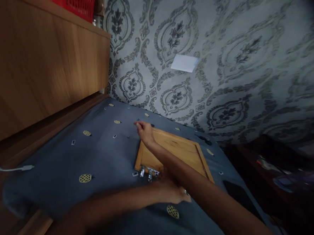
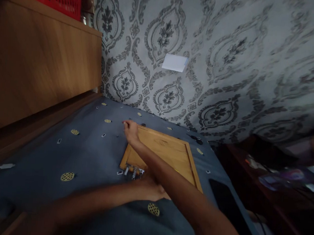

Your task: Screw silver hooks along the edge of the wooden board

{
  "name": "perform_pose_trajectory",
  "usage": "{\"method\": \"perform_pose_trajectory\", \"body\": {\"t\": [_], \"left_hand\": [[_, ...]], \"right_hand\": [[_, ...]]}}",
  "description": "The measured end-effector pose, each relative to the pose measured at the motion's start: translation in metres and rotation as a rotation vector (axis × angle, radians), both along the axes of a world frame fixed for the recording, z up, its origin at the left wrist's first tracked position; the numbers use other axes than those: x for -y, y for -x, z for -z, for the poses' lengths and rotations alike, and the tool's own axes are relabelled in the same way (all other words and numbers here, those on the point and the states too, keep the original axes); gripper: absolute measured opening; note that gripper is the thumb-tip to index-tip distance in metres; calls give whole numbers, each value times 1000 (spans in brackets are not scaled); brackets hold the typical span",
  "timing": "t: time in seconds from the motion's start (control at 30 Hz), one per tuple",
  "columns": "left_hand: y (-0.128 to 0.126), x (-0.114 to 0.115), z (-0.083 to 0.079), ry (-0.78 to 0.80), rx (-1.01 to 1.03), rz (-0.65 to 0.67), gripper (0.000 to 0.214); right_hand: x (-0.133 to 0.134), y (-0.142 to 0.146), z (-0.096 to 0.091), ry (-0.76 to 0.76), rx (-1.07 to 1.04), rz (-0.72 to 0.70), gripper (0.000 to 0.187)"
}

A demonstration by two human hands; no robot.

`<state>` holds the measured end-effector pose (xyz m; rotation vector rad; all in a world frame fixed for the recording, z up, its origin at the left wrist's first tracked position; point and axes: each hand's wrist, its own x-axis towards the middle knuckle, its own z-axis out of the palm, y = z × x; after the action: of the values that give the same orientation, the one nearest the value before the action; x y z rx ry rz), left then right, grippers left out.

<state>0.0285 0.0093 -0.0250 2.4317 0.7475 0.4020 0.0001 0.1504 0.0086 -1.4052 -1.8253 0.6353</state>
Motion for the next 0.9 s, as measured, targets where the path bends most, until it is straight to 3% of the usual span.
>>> {"method": "perform_pose_trajectory", "body": {"t": [0.13, 0.27, 0.5, 0.7, 0.9], "left_hand": [[3, 1, -19, -6, -123, 2, 54], [0, 1, -27, -21, -188, -36, 55], [3, 6, -26, -59, -194, -93, 68], [0, 5, -22, -56, -203, -103, 61], [-3, 6, -23, -70, -215, -122, 50]], "right_hand": [[36, -50, -18, 28, -257, 37, 36], [80, -103, -29, 69, -455, 116, 36], [151, -179, -17, 141, -744, 341, 40], [215, -206, 6, 259, -883, 489, 46], [244, -208, 30, 287, -851, 447, 46]]}}
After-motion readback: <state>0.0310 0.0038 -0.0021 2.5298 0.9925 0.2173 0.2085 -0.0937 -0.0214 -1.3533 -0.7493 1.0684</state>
